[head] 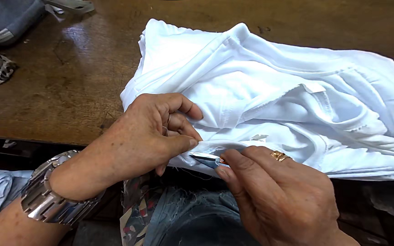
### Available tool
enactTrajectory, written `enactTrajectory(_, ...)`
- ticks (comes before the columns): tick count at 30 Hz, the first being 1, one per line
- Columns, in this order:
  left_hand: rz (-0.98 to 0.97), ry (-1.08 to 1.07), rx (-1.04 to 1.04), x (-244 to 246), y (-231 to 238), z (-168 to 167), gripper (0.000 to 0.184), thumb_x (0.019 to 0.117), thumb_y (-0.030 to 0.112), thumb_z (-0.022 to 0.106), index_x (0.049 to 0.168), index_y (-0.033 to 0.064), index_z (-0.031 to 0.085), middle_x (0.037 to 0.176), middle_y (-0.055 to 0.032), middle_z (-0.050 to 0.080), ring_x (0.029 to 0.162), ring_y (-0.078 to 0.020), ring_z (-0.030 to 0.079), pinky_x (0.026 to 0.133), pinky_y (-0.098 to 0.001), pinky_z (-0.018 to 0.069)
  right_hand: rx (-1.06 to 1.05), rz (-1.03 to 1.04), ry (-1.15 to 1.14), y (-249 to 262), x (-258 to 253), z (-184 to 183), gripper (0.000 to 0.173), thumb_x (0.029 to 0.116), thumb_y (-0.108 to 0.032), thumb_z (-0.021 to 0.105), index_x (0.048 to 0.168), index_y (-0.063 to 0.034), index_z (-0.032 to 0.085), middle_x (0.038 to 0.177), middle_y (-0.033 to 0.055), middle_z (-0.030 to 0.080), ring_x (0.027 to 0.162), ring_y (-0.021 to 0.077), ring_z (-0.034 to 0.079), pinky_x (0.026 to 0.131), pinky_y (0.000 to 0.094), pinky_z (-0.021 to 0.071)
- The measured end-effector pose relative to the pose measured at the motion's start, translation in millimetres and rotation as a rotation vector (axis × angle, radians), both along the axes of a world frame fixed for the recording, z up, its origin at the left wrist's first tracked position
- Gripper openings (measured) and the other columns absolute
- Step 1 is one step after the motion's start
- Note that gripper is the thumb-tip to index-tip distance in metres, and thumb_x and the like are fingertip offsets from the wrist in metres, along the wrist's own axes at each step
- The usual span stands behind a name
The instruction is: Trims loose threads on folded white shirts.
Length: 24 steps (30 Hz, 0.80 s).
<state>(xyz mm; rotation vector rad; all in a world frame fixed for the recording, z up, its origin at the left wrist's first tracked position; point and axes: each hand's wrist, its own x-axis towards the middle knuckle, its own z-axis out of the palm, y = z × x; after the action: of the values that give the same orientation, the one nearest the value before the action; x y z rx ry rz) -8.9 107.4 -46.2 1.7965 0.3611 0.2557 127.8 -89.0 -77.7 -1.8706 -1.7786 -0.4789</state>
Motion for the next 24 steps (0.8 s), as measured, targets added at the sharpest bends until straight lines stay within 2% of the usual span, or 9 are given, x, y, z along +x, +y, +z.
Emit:
enactTrajectory(6, 0.003, 0.028, -0.006, 0.8, -0.3, -0.3, 0.034, 0.0858, -0.004, 0.075, 0.117, 0.0074, 0.066, 0.085, -0.0009, 0.076, 0.043, -0.0099, 0.060, 0.030, -0.0221, 0.0453, 0.024, 0.036, 0.000, 1.7, 3.2, -8.0, 0.030, 0.1054, -0.022, 0.051, 0.098, -0.0027, 0.072, 0.079, 0.0079, 0.064, 0.067, 0.0187, 0.057, 0.053, 0.0314, 0.0389)
enactTrajectory(8, 0.016, 0.052, 0.006, 1.2, -1.6, 0.4, 0.034, 0.0855, -0.003, 0.075, 0.116, 0.0089, 0.066, 0.085, -0.0002, 0.076, 0.044, -0.0099, 0.061, 0.030, -0.0225, 0.0456, 0.018, 0.087, 0.085, 1.6, 8.2, -9.7, 0.031, 0.1059, -0.022, 0.050, 0.097, -0.0027, 0.072, 0.078, 0.0064, 0.064, 0.068, 0.0164, 0.058, 0.054, 0.0300, 0.0411)
enactTrajectory(11, 0.005, 0.027, 0.007, -0.4, -1.0, 1.9, 0.034, 0.0863, -0.003, 0.073, 0.117, 0.0082, 0.066, 0.087, -0.0007, 0.076, 0.047, -0.0105, 0.062, 0.033, -0.0218, 0.0480, 0.026, 0.200, 0.491, -0.2, 22.0, -6.4, 0.035, 0.1106, -0.025, 0.043, 0.103, -0.0035, 0.070, 0.081, -0.0019, 0.063, 0.071, 0.0013, 0.057, 0.061, 0.0168, 0.0467)
enactTrajectory(12, -0.004, 0.022, 0.020, -0.9, -0.6, 1.8, 0.034, 0.0869, -0.003, 0.072, 0.118, 0.0082, 0.065, 0.087, -0.0006, 0.076, 0.049, -0.0105, 0.063, 0.034, -0.0215, 0.0488, 0.036, 0.231, 0.661, -0.4, 25.1, -5.1, 0.035, 0.1109, -0.026, 0.042, 0.108, -0.0040, 0.069, 0.082, -0.0051, 0.061, 0.068, -0.0022, 0.053, 0.058, 0.0136, 0.0446)
enactTrajectory(14, -0.013, 0.019, 0.033, -0.9, -0.9, 1.6, 0.035, 0.0876, -0.002, 0.071, 0.120, 0.0080, 0.064, 0.088, -0.0007, 0.075, 0.051, -0.0102, 0.063, 0.036, -0.0205, 0.0490, 0.041, 0.261, 0.845, 2.1, 28.0, -2.9, 0.029, 0.1074, -0.029, 0.052, 0.116, -0.0060, 0.067, 0.082, -0.0093, 0.058, 0.064, -0.0044, 0.049, 0.053, 0.0117, 0.0421)
enactTrajectory(17, -0.028, 0.006, 0.048, -0.2, -1.7, 2.5, 0.035, 0.0884, -0.001, 0.071, 0.122, 0.0074, 0.064, 0.087, -0.0009, 0.075, 0.053, -0.0098, 0.064, 0.037, -0.0192, 0.0483, 0.070, 0.236, 0.740, 11.2, 24.6, -6.8, 0.025, 0.0922, -0.022, 0.075, 0.109, -0.0032, 0.069, 0.087, -0.0046, 0.066, 0.072, -0.0016, 0.060, 0.061, 0.0124, 0.0511)
enactTrajectory(19, -0.029, 0.005, 0.048, -0.4, -4.0, 4.6, 0.034, 0.0893, -0.001, 0.069, 0.122, 0.0073, 0.063, 0.087, -0.0009, 0.075, 0.052, -0.0088, 0.062, 0.037, -0.0179, 0.0467, 0.117, 0.257, 0.615, 17.5, 22.7, -10.1, 0.015, 0.0922, -0.012, 0.071, 0.101, 0.0004, 0.071, 0.087, 0.0012, 0.068, 0.078, 0.0020, 0.063, 0.068, 0.0145, 0.0532)
enactTrajectory(21, -0.033, 0.009, 0.050, -0.3, -3.7, 5.2, 0.034, 0.0888, 0.001, 0.069, 0.121, 0.0078, 0.064, 0.086, -0.0006, 0.075, 0.051, -0.0087, 0.062, 0.037, -0.0181, 0.0466, 0.170, 0.282, 0.553, 22.4, 23.6, -12.1, 0.011, 0.0924, -0.004, 0.062, 0.094, 0.0015, 0.071, 0.082, 0.0032, 0.066, 0.076, 0.0037, 0.061, 0.066, 0.0163, 0.0501)
enactTrajectory(24, -0.022, 0.016, 0.028, 0.0, -2.5, 4.8, 0.033, 0.0885, 0.004, 0.073, 0.120, 0.0084, 0.064, 0.084, -0.0003, 0.074, 0.049, -0.0083, 0.060, 0.035, -0.0180, 0.0436, 0.189, 0.326, 0.713, 17.5, 29.5, -6.0, 0.008, 0.0965, -0.003, 0.061, 0.095, 0.0006, 0.068, 0.083, 0.0009, 0.063, 0.073, 0.0019, 0.059, 0.064, 0.0150, 0.0510)
